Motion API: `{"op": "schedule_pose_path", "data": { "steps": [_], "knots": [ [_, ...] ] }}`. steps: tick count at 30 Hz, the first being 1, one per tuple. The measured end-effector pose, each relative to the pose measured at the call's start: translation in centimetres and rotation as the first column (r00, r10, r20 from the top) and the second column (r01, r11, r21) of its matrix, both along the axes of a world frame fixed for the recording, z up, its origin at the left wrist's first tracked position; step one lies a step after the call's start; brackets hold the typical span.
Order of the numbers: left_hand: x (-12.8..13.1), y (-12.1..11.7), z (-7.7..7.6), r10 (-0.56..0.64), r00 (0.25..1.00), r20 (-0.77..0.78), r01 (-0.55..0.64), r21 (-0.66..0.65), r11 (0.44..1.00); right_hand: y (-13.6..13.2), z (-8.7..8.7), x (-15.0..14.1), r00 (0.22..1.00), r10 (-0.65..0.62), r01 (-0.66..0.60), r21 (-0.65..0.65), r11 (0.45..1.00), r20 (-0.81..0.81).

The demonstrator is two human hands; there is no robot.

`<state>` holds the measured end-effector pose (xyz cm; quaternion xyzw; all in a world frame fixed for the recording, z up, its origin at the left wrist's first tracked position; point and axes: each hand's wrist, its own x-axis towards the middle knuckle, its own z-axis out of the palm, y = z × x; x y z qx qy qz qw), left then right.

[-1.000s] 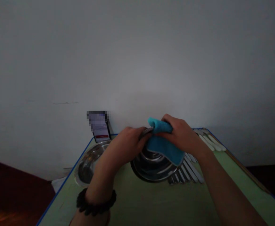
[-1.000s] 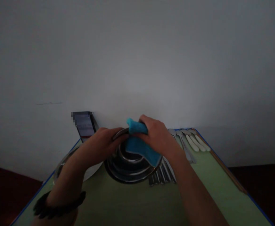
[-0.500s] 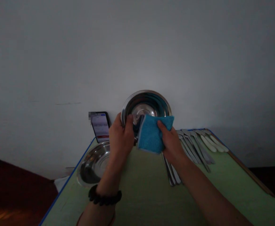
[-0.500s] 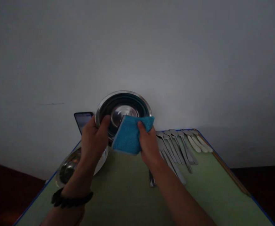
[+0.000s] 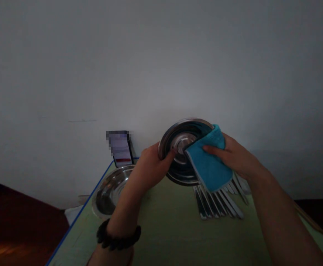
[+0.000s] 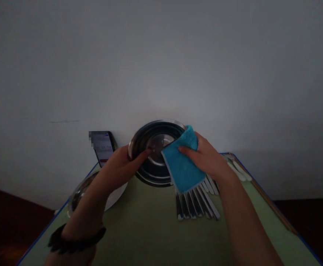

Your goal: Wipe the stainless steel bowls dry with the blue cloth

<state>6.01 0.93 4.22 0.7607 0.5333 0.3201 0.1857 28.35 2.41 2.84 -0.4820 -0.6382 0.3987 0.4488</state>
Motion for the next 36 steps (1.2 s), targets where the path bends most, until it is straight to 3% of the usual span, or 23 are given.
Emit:
{"op": "schedule_pose_path", "data": {
  "steps": [4, 9, 16, 19, 23, 26, 28, 30, 32, 34, 36],
  "knots": [
    [-0.2, -0.8, 0.9, -0.12, 0.992, 0.033, 0.122, -0.066, 0.99, -0.5, 0.8, 0.2, 0.972, 0.021, -0.049, 0.117, 0.992, 0.236],
    [-0.3, -1.7, 1.7, -0.339, 0.923, 0.181, 0.368, -0.157, 0.917, -0.8, 1.5, -0.1, 0.844, 0.055, -0.138, 0.117, 0.983, 0.533],
    [-0.4, -1.0, 1.2, -0.366, 0.903, 0.226, 0.412, -0.21, 0.887, -1.0, 1.8, -1.3, 0.791, -0.055, -0.088, 0.203, 0.975, 0.61],
    [-0.3, -0.2, 0.4, -0.303, 0.897, 0.32, 0.377, -0.198, 0.905, -0.8, 1.4, -1.8, 0.832, -0.15, -0.001, 0.271, 0.963, 0.535],
    [0.0, 0.6, -0.6, -0.215, 0.853, 0.475, 0.32, -0.15, 0.936, 0.0, 0.2, -2.5, 0.87, -0.341, 0.209, 0.359, 0.91, 0.357],
    [0.5, 0.9, -0.9, -0.163, 0.781, 0.603, 0.252, -0.067, 0.965, 0.7, -0.8, -3.2, 0.868, -0.454, 0.378, 0.324, 0.867, 0.202],
    [0.9, 0.9, -0.8, -0.112, 0.686, 0.719, 0.182, -0.021, 0.983, 0.9, -1.3, -3.7, 0.886, -0.461, 0.439, 0.229, 0.869, 0.051],
    [1.4, 0.9, -0.7, -0.05, 0.557, 0.829, 0.089, 0.0, 0.996, 0.9, -1.5, -4.2, 0.924, -0.355, 0.367, 0.068, 0.928, -0.143],
    [2.1, 0.7, -0.6, -0.007, 0.435, 0.901, 0.027, -0.005, 1.0, 0.8, -1.8, -4.6, 0.919, -0.217, 0.204, -0.075, 0.976, -0.328],
    [2.7, 0.5, -0.5, 0.024, 0.365, 0.931, -0.013, -0.021, 1.0, 0.6, -2.0, -5.0, 0.895, -0.147, 0.091, -0.151, 0.984, -0.422],
    [3.3, 0.2, -0.5, 0.04, 0.34, 0.94, -0.064, -0.019, 0.998, 0.5, -2.3, -5.3, 0.891, -0.137, 0.07, -0.168, 0.983, -0.432]
  ]
}}
